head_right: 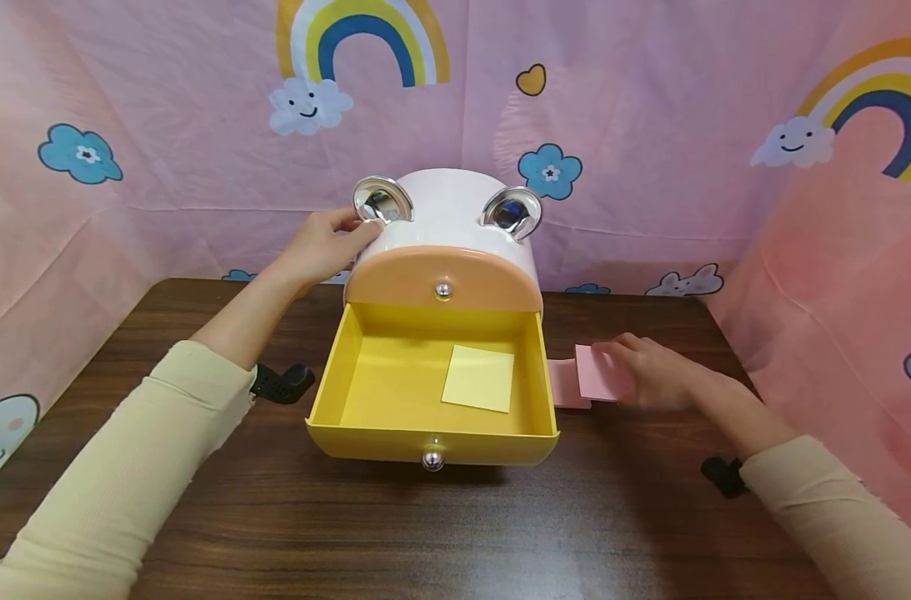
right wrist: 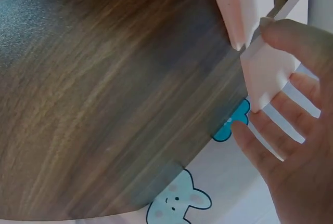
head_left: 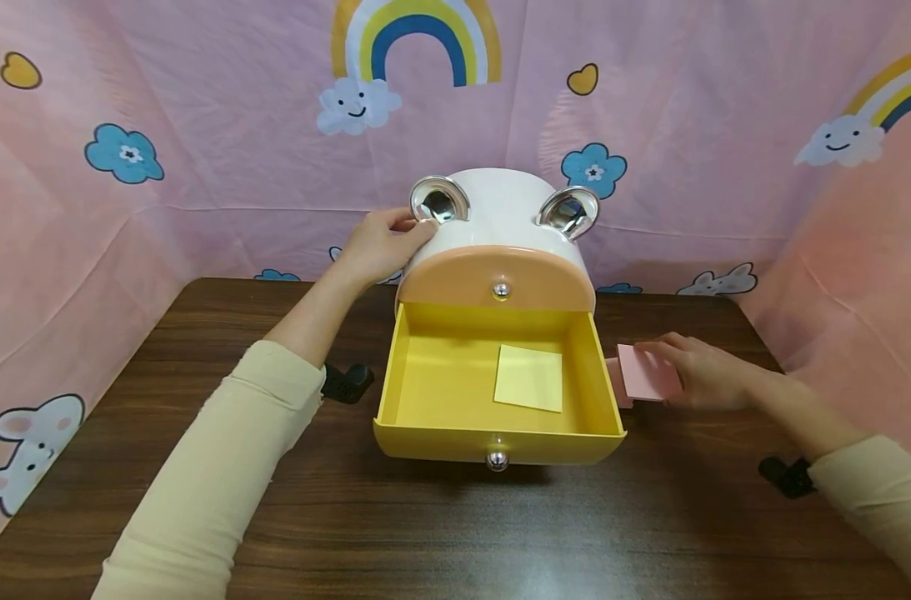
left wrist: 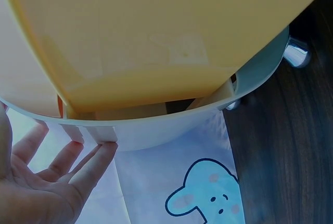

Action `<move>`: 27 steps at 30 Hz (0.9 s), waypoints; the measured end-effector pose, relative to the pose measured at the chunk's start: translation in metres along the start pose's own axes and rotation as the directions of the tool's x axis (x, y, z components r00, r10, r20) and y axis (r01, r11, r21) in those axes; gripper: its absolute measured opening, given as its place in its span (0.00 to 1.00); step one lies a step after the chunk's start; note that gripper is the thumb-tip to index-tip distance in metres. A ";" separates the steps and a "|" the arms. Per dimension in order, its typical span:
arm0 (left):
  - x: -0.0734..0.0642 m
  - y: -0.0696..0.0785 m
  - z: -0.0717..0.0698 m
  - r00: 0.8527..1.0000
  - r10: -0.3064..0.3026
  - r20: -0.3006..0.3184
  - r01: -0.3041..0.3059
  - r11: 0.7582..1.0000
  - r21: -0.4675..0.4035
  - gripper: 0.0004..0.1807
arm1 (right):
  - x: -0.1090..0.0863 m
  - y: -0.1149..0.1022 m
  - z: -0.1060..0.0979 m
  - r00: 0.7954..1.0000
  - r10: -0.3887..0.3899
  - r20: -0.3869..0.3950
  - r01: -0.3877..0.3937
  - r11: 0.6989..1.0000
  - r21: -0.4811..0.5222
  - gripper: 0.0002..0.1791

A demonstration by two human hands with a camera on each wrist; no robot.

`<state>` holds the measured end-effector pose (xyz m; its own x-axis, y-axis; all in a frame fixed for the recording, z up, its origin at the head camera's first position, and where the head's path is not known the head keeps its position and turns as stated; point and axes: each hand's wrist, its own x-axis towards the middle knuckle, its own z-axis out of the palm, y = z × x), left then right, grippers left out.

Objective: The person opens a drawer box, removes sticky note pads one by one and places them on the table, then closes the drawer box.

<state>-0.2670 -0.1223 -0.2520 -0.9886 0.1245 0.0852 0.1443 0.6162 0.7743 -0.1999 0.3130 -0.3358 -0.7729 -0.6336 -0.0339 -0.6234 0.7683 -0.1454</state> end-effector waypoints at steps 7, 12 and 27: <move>0.000 0.000 0.000 1.000 0.001 0.003 -0.001 1.000 -0.002 0.30 | -0.003 0.007 0.009 0.998 0.046 0.051 -0.047 0.999 0.024 0.39; 0.000 0.000 0.000 1.000 0.001 -0.001 -0.001 1.000 0.007 0.30 | -0.006 0.011 0.013 0.988 0.101 0.114 -0.106 0.994 0.033 0.40; -0.001 0.000 0.000 1.000 -0.009 0.000 0.009 1.000 -0.013 0.30 | -0.011 0.020 0.021 0.993 0.064 0.099 -0.068 0.997 0.040 0.38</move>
<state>-0.2660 -0.1222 -0.2522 -0.9898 0.1190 0.0787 0.1353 0.6067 0.7834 -0.2011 0.3333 -0.3593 -0.7958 -0.5890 -0.1407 -0.5639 0.8055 -0.1823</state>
